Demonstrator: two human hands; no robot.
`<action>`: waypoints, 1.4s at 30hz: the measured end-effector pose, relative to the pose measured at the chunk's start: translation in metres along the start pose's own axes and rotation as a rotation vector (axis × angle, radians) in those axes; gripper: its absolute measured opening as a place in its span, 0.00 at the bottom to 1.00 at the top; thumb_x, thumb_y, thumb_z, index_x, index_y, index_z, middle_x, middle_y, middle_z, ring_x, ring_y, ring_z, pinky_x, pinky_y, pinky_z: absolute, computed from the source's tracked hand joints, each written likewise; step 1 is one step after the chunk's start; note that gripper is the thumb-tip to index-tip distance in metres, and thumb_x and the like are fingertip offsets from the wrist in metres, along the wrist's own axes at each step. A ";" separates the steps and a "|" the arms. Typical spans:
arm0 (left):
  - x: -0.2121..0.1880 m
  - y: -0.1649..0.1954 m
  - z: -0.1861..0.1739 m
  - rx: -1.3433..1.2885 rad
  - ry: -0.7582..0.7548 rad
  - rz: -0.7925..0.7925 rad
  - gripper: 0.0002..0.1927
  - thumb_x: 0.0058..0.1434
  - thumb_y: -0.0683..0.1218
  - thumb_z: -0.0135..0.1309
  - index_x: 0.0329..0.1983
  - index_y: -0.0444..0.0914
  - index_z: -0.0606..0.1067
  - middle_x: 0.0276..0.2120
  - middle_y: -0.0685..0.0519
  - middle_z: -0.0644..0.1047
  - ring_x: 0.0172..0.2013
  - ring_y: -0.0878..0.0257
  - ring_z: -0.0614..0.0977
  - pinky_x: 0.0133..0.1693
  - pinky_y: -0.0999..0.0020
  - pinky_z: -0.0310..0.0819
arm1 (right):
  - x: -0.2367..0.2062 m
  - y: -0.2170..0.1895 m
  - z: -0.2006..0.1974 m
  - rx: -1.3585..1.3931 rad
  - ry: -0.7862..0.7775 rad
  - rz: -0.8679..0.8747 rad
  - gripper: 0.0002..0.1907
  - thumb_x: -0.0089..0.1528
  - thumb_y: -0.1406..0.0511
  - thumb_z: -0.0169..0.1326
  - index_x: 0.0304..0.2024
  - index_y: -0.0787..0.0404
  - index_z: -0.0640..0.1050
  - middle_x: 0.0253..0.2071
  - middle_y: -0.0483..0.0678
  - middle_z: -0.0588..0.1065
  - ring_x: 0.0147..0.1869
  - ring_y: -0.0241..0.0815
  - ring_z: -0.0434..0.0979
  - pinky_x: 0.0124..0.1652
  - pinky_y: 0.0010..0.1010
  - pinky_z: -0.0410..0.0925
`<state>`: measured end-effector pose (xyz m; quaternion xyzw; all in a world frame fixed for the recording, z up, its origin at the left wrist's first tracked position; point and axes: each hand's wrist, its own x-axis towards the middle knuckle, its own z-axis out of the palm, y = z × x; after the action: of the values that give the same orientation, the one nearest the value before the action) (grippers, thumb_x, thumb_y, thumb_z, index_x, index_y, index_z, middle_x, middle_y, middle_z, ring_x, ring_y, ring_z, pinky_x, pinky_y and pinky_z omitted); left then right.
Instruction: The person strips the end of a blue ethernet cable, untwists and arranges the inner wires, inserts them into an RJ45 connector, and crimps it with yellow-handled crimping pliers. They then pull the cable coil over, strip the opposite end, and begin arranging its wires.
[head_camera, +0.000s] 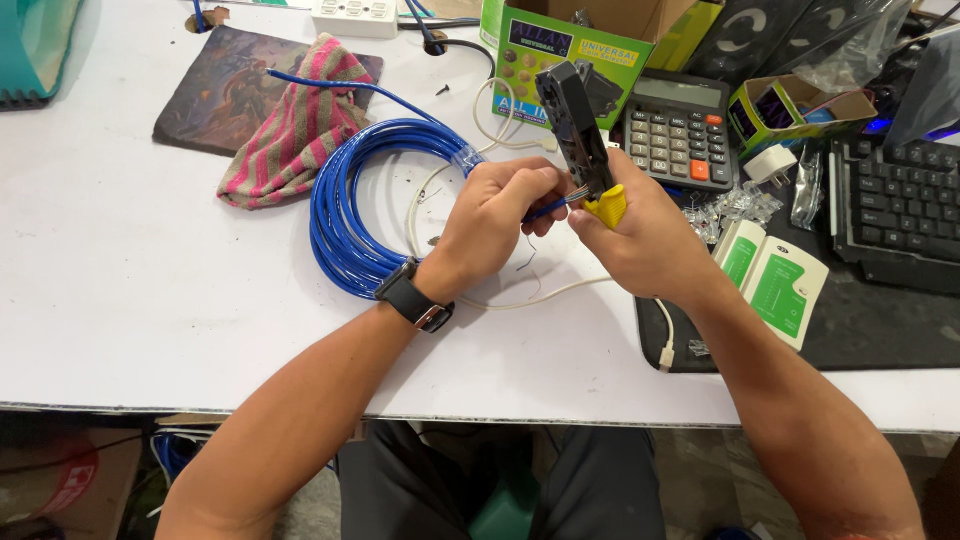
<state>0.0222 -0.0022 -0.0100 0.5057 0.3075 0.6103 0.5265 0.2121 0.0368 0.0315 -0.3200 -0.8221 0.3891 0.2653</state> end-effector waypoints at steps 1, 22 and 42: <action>0.000 0.000 0.000 0.098 0.009 0.025 0.15 0.67 0.47 0.48 0.34 0.32 0.79 0.24 0.58 0.76 0.25 0.73 0.72 0.28 0.75 0.65 | 0.000 0.000 0.000 -0.007 0.002 -0.006 0.16 0.63 0.71 0.54 0.53 0.63 0.70 0.38 0.46 0.73 0.39 0.33 0.71 0.39 0.29 0.68; -0.001 -0.006 0.008 0.506 0.125 0.105 0.09 0.60 0.44 0.56 0.34 0.31 0.80 0.21 0.59 0.75 0.23 0.75 0.70 0.25 0.75 0.64 | 0.000 -0.002 0.005 -0.031 0.005 0.044 0.15 0.64 0.70 0.55 0.52 0.64 0.69 0.38 0.49 0.74 0.39 0.40 0.74 0.39 0.32 0.69; 0.001 -0.007 0.006 0.368 0.056 0.025 0.10 0.66 0.45 0.55 0.40 0.31 0.79 0.29 0.57 0.80 0.28 0.74 0.72 0.30 0.76 0.66 | 0.004 0.001 0.006 -0.034 0.068 0.025 0.12 0.66 0.68 0.55 0.49 0.64 0.70 0.34 0.45 0.73 0.31 0.32 0.70 0.30 0.28 0.67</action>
<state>0.0299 -0.0008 -0.0143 0.5801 0.4221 0.5642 0.4086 0.2062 0.0374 0.0280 -0.3477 -0.8151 0.3672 0.2826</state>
